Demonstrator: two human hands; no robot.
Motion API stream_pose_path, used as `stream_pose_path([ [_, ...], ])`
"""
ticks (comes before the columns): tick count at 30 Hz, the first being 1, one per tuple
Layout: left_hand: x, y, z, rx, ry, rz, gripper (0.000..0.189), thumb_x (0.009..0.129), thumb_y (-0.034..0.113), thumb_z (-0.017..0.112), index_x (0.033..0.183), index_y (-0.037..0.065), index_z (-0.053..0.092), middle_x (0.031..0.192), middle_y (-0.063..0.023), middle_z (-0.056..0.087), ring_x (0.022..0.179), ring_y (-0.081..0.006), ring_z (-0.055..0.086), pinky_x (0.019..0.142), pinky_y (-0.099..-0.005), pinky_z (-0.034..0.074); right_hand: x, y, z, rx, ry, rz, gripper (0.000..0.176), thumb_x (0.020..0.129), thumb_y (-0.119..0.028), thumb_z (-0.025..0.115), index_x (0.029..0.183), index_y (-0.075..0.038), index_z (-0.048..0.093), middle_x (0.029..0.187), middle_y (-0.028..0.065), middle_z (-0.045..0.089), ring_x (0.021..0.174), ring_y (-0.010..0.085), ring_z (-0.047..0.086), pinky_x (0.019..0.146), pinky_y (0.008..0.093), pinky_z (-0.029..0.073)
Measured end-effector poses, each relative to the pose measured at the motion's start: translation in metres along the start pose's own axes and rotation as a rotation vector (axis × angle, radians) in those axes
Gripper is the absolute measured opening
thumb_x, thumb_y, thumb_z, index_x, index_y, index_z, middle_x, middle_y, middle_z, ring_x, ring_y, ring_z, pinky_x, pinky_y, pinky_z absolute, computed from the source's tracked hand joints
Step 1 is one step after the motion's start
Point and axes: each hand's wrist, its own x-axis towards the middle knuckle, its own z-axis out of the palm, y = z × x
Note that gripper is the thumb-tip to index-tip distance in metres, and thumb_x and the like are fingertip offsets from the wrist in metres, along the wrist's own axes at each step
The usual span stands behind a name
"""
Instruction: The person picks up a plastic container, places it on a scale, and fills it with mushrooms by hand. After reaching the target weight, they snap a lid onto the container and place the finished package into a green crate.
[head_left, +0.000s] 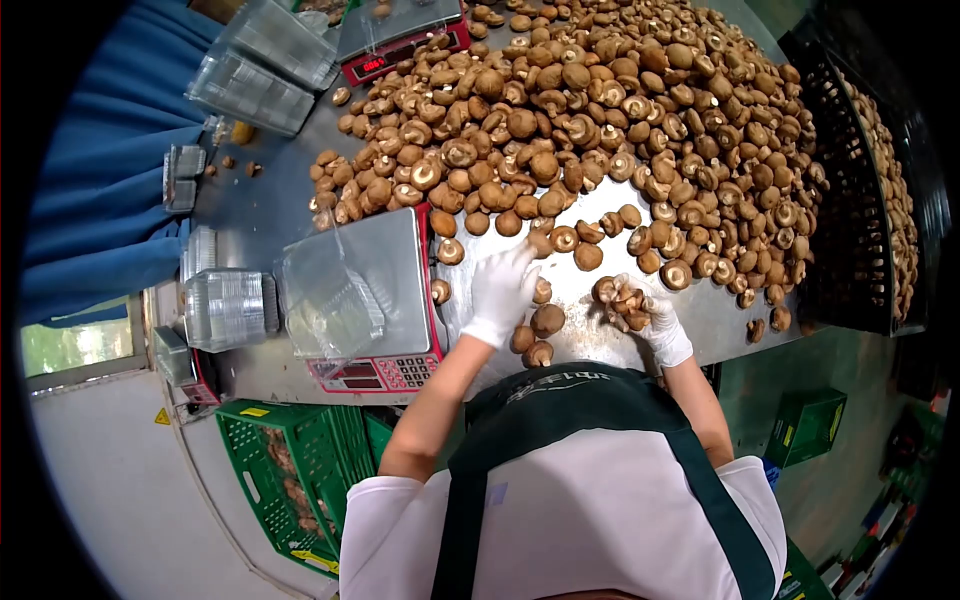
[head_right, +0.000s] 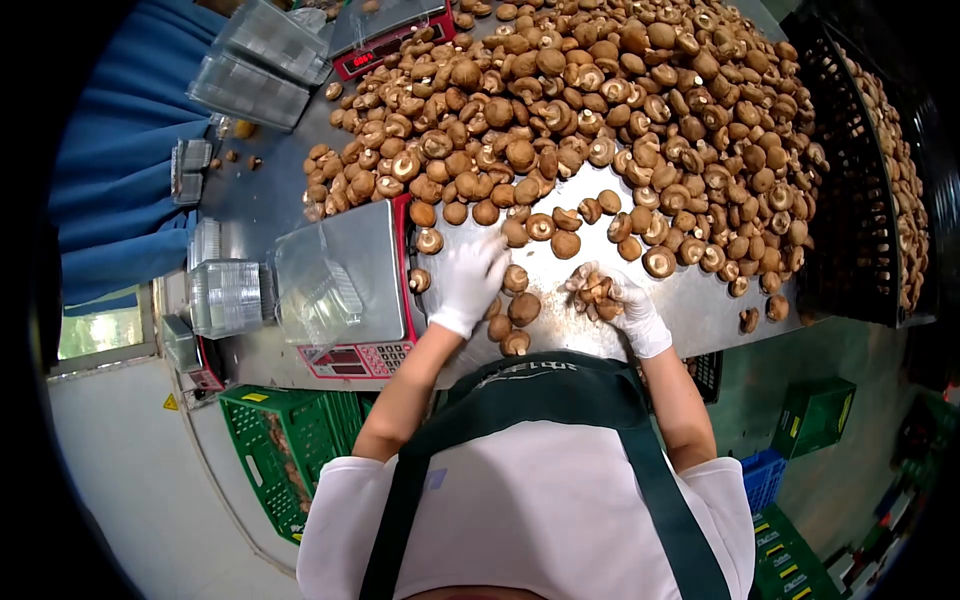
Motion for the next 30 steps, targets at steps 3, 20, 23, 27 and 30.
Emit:
stream_pose_path([
  [3, 0.057, -0.017, 0.014, 0.133, -0.112, -0.089, 0.037, 0.079, 0.019, 0.061, 0.115, 0.011, 0.057, 0.132, -0.0094, 0.048, 0.115, -0.0264, 0.048, 0.091, -0.0434, 0.039, 0.005, 0.001, -0.018, -0.018, 0.015, 0.029, 0.048, 0.070, -0.032, 0.069, 0.104, 0.000, 0.054, 0.102, 0.0177, 0.058, 0.097, 0.0291, 0.056, 0.080, 0.0378, 0.048],
  [20, 0.012, 0.043, -0.006, -0.450, -0.117, -0.037, 0.028, 0.086, 0.021, 0.058, 0.111, 0.010, 0.059, 0.109, -0.0066, 0.060, 0.107, -0.0232, 0.051, 0.093, -0.0400, 0.035, 0.025, 0.025, 0.016, 0.575, 0.422, 0.000, 0.067, 0.082, -0.044, 0.053, 0.129, 0.002, 0.042, 0.131, 0.0220, 0.045, 0.128, 0.0421, 0.034, 0.105, 0.0634, 0.022],
  [23, 0.010, 0.054, -0.012, -0.249, -0.099, 0.143, 0.031, 0.081, 0.022, 0.066, 0.109, 0.010, 0.061, 0.112, -0.0111, 0.059, 0.109, -0.0252, 0.052, 0.092, -0.0375, 0.039, 0.026, 0.029, 0.007, 0.666, 0.329, 0.005, 0.062, 0.080, -0.046, 0.055, 0.122, -0.001, 0.049, 0.131, 0.0227, 0.045, 0.122, 0.0418, 0.040, 0.102, 0.0617, 0.027],
  [27, 0.048, 0.018, -0.013, -0.447, -0.048, -0.112, 0.042, 0.082, 0.028, 0.063, 0.119, 0.009, 0.057, 0.137, -0.0169, 0.042, 0.130, -0.0331, 0.035, 0.108, -0.0451, 0.027, 0.010, 0.027, 0.024, -0.055, 0.382, -0.230, 0.056, 0.077, -0.049, 0.059, 0.105, -0.001, 0.059, 0.137, 0.0242, 0.040, 0.119, 0.0413, 0.044, 0.097, 0.0584, 0.035],
  [30, 0.085, -0.018, 0.006, 0.056, -0.184, -0.309, 0.066, 0.082, 0.050, 0.057, 0.134, 0.012, 0.044, 0.148, -0.0197, 0.023, 0.138, -0.0358, 0.018, 0.110, -0.0526, 0.016, 0.004, 0.025, -0.014, 0.358, 0.416, -0.018, 0.049, 0.076, -0.048, 0.060, 0.090, -0.002, 0.059, 0.139, 0.0248, 0.038, 0.119, 0.0407, 0.044, 0.093, 0.0555, 0.040],
])
